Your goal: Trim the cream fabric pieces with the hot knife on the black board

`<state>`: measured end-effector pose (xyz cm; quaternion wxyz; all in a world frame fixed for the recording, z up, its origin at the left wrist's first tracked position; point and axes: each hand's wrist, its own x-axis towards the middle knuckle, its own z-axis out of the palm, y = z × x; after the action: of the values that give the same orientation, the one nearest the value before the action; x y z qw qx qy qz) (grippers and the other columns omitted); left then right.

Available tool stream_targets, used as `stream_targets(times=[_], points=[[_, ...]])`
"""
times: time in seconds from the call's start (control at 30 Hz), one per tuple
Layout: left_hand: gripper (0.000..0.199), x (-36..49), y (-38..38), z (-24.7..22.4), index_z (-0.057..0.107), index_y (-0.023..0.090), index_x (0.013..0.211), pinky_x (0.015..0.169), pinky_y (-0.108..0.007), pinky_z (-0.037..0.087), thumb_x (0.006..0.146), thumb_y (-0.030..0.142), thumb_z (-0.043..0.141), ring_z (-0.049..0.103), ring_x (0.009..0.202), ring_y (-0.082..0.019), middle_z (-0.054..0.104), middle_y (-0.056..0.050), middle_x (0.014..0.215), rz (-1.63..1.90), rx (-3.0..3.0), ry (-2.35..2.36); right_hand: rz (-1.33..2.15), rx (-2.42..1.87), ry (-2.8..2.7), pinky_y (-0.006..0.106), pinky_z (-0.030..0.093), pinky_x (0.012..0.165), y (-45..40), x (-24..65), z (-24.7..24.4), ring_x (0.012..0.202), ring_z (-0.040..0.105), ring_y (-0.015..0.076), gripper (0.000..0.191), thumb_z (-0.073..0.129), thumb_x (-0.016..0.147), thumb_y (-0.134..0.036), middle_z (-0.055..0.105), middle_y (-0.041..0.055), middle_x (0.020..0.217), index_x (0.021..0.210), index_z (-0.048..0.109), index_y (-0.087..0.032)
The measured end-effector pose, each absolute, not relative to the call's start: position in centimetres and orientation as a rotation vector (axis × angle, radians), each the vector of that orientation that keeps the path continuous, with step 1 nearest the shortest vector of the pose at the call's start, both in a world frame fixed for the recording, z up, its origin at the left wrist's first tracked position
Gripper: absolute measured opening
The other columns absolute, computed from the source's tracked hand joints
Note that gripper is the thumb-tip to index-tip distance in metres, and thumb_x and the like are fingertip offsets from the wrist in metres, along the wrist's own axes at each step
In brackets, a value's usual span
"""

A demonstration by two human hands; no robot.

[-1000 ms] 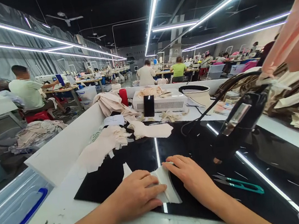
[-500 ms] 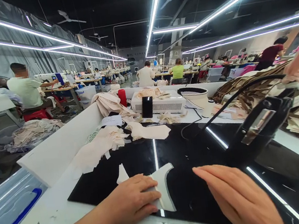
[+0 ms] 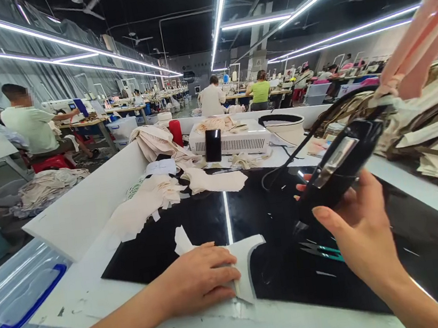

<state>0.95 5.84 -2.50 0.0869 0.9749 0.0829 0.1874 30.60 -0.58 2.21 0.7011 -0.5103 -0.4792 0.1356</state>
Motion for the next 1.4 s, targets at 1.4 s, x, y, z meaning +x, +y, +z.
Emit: stream_targets(times=[1.4], points=[[0.009, 5.8, 5.9, -3.4, 0.071, 0.018, 0.098, 0.09, -0.031, 0.053, 0.099, 0.027, 0.069, 0.069, 0.095, -0.019, 0.075, -0.004, 0.103, 0.692, 2.775, 0.358, 0.601, -0.753, -0.952, 0.031, 0.056, 0.054, -1.2, 21.9, 2.0, 0.066, 0.061, 0.0165, 0.041, 0.079, 0.087, -0.04, 0.061, -0.0015, 0.085, 0.121, 0.058, -0.03]])
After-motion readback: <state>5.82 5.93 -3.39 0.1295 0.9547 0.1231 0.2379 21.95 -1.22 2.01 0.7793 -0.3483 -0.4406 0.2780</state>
